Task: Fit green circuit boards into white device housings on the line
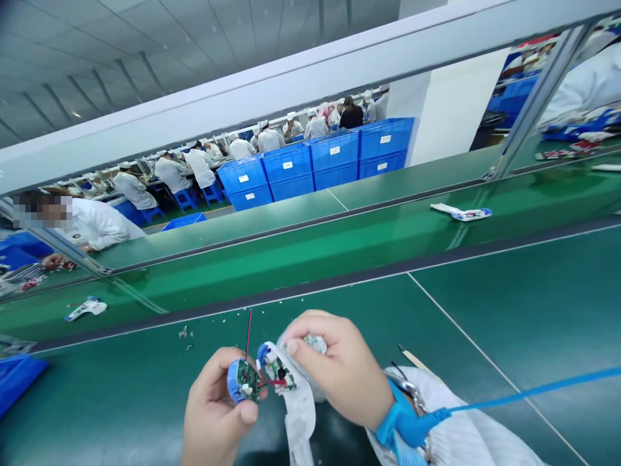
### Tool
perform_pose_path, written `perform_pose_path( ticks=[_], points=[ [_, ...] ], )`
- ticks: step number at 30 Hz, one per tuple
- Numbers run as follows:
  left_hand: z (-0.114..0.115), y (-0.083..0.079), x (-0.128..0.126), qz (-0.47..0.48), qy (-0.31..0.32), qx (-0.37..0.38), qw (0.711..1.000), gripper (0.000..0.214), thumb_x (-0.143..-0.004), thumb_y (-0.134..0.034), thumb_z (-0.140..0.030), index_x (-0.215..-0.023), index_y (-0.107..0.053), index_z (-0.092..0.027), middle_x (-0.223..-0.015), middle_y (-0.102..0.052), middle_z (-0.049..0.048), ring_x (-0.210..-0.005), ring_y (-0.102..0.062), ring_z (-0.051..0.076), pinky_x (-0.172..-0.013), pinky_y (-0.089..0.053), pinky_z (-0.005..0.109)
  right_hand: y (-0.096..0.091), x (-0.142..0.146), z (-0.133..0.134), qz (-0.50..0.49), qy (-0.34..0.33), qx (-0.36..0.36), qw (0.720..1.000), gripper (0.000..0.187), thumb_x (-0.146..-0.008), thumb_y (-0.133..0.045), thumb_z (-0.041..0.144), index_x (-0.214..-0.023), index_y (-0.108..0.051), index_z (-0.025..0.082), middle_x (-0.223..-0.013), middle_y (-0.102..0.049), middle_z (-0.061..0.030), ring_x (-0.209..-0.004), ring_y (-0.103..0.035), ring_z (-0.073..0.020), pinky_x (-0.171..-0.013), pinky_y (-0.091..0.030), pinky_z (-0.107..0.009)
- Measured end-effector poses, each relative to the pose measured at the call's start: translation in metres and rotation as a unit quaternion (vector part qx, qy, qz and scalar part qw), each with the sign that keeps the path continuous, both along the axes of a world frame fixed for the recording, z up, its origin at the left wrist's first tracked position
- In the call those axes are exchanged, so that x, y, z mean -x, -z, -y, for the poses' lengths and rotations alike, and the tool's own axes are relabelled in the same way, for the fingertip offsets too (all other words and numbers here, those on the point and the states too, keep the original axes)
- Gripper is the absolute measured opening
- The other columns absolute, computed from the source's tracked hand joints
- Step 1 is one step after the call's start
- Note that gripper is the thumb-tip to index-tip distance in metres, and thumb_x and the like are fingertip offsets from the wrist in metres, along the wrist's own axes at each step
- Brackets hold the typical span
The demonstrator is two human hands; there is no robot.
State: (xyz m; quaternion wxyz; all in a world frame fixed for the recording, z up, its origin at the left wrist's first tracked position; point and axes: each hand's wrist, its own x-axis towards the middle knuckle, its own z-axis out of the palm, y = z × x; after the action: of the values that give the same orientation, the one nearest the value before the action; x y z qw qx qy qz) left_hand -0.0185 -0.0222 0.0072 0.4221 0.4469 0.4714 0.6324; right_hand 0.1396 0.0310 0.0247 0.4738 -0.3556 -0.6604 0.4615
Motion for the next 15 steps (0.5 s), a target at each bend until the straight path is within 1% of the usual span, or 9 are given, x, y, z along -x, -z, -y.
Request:
perform_pose_path(
  ticks=[1,2,3,4,6,7,9,11,15],
  points=[
    [0.000,-0.001,-0.001,0.008,-0.001,0.001,1.000,0.045,-0.048,-0.081,-0.056,-0.069,-0.063,-0.021,-0.059,-0.058,-0.0044,-0.053,-0.052,0.009,-0.051,-0.043,0.016,-0.001,-0.002,-0.002,0.021,0.010,0.003,1.000,0.014,-0.079,-0.057,0.022,-0.086,-0.068,0.018,-0.090,-0.067,-0.0066,-0.085,-0.062,-0.0186,-0.076,-0.047,-0.030],
    [0.000,-0.002,-0.002,0.011,0.000,0.001,1.000,0.045,-0.047,-0.081,-0.057,-0.069,-0.064,-0.021,-0.060,-0.058,-0.0043,-0.053,-0.053,0.009,-0.052,-0.044,0.017,-0.002,-0.003,-0.004,0.038,0.003,0.001,0.999,0.020,-0.078,-0.057,0.020,-0.095,-0.068,0.018,-0.101,-0.066,-0.0082,-0.095,-0.061,-0.0204,-0.083,-0.046,-0.032],
    [-0.001,-0.002,-0.001,0.007,0.003,-0.004,1.000,0.045,-0.047,-0.081,-0.057,-0.070,-0.065,-0.022,-0.060,-0.059,-0.0040,-0.054,-0.053,0.009,-0.053,-0.044,0.017,-0.002,-0.003,-0.004,0.047,-0.021,-0.006,0.999,0.026,-0.077,-0.058,0.019,-0.101,-0.067,0.018,-0.107,-0.065,-0.0089,-0.101,-0.059,-0.0215,-0.088,-0.045,-0.033],
    [-0.001,-0.002,0.001,-0.008,0.009,-0.015,1.000,0.044,-0.047,-0.081,-0.057,-0.071,-0.067,-0.022,-0.061,-0.060,-0.0037,-0.055,-0.053,0.010,-0.053,-0.044,0.016,-0.003,-0.001,-0.004,0.050,-0.058,-0.014,0.997,0.028,-0.076,-0.059,0.018,-0.103,-0.067,0.018,-0.109,-0.065,-0.0091,-0.103,-0.058,-0.0220,-0.090,-0.044,-0.034],
    [-0.002,-0.001,0.006,-0.064,0.028,-0.049,0.996,0.040,-0.051,-0.081,-0.054,-0.076,-0.069,-0.025,-0.063,-0.063,-0.0030,-0.057,-0.054,0.010,-0.055,-0.044,0.016,-0.003,0.005,-0.002,0.049,-0.126,-0.023,0.990,0.022,-0.075,-0.060,0.018,-0.095,-0.068,0.017,-0.099,-0.067,-0.0085,-0.096,-0.060,-0.0215,-0.087,-0.045,-0.034],
    [-0.002,0.000,0.009,-0.099,0.034,-0.067,0.992,0.037,-0.054,-0.081,-0.052,-0.079,-0.070,-0.026,-0.064,-0.064,-0.0029,-0.057,-0.054,0.010,-0.055,-0.045,0.017,-0.002,0.008,0.000,0.045,-0.143,-0.024,0.988,0.016,-0.076,-0.060,0.018,-0.089,-0.068,0.017,-0.092,-0.068,-0.0079,-0.091,-0.061,-0.0207,-0.083,-0.046,-0.034],
    [-0.002,0.002,0.015,-0.157,0.032,-0.095,0.982,0.033,-0.060,-0.079,-0.048,-0.083,-0.069,-0.028,-0.067,-0.064,-0.0027,-0.058,-0.055,0.011,-0.056,-0.045,0.018,0.001,0.013,0.001,0.029,-0.150,-0.018,0.988,0.008,-0.078,-0.059,0.019,-0.076,-0.065,0.016,-0.082,-0.066,-0.0067,-0.083,-0.060,-0.0195,-0.079,-0.045,-0.034],
    [-0.001,0.004,0.017,-0.176,0.023,-0.101,0.979,0.031,-0.062,-0.078,-0.047,-0.084,-0.068,-0.028,-0.067,-0.062,-0.0027,-0.059,-0.055,0.012,-0.056,-0.045,0.018,0.004,0.015,0.002,0.007,-0.162,-0.012,0.987,0.015,-0.081,-0.057,0.023,-0.067,-0.061,0.016,-0.075,-0.063,-0.0058,-0.080,-0.057,-0.0191,-0.076,-0.044,-0.034],
    [-0.002,0.006,0.016,-0.150,0.022,-0.105,0.983,0.032,-0.059,-0.081,-0.044,-0.082,-0.068,-0.027,-0.066,-0.060,-0.0030,-0.060,-0.055,0.012,-0.057,-0.046,0.018,0.010,0.016,0.000,-0.016,-0.180,-0.010,0.983,0.014,-0.080,-0.061,0.029,-0.076,-0.063,0.016,-0.077,-0.059,-0.0051,-0.080,-0.054,-0.0191,-0.074,-0.042,-0.033]
  ],
)
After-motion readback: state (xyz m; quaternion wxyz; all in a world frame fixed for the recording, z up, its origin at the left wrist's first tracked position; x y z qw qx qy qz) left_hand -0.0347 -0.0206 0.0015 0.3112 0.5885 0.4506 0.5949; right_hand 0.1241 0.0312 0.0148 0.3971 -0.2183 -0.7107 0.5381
